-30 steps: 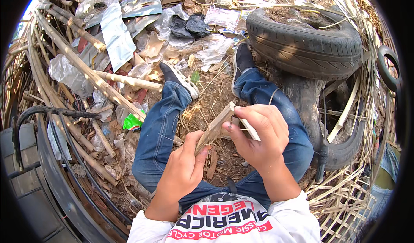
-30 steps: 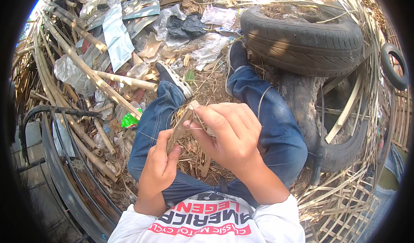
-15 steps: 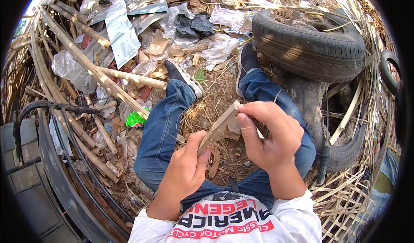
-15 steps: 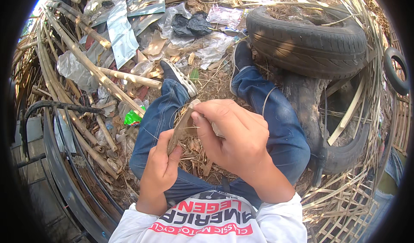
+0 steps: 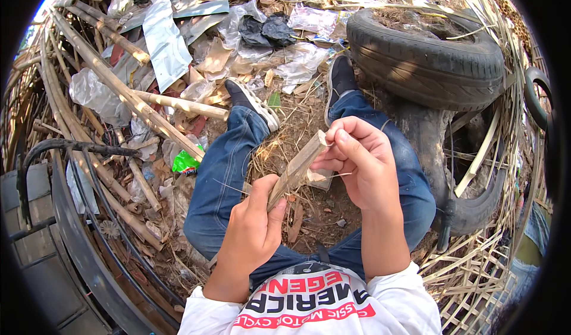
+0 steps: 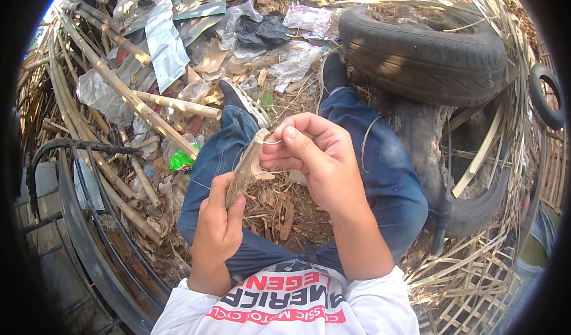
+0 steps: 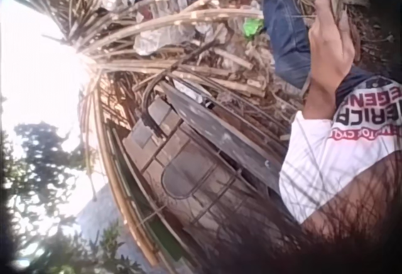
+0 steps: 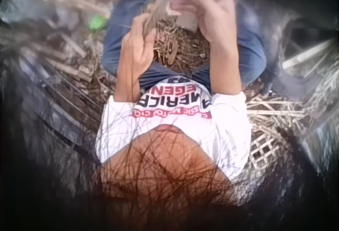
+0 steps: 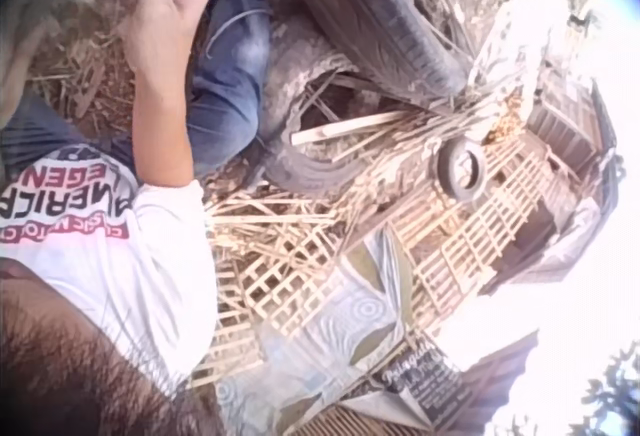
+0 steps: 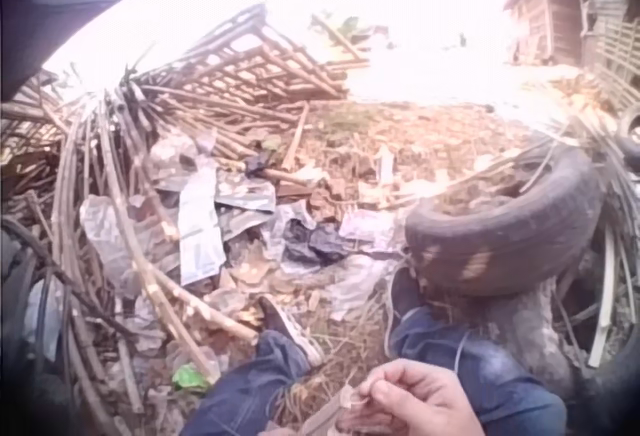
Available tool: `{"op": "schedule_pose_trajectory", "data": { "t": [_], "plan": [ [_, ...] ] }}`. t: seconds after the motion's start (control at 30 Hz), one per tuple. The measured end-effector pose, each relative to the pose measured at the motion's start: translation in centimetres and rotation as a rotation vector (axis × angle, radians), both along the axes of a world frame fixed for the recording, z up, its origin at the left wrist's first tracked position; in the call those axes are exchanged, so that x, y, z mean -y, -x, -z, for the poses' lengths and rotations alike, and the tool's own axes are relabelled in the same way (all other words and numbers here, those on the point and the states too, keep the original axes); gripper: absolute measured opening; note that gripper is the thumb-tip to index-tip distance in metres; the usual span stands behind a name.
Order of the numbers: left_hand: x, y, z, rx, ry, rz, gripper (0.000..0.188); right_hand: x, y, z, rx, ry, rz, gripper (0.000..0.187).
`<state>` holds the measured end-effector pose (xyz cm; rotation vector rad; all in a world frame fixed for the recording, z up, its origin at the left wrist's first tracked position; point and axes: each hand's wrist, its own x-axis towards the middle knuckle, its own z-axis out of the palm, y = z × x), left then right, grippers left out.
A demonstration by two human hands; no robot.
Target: The person hammers a small wooden strip into a bamboo frame while sitting on the ground in an outdoor area.
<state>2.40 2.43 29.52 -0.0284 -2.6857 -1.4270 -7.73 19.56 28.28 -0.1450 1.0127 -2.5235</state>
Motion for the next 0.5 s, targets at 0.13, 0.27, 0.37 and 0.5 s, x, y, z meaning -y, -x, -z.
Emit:
{"op": "schedule_pose_trajectory", "data": {
  "t": [0.13,0.27,0.37,0.5],
  "plan": [
    [0.1,0.2,-1.3,0.075,-0.005,-0.002,0.025,0.4,-1.4,0.4,-0.210,-0.292,0.000,0.014],
    [0.5,0.3,-1.9,0.094,-0.011,-0.017,0.025,-0.6,-0.4,-1.5,-0.183,-0.145,-0.116,0.013],
    [0.4,0.5,-1.0,0.071,-0.021,0.003,0.025,-0.7,-0.1,-2.9,-0.247,-0.372,-0.154,0.011],
    [0.9,1.0,-0.4,0.069,0.064,-0.060,0.024,-1.2,-0.2,-1.7,-0.293,-0.645,0.026,0.009]
  ]
}}
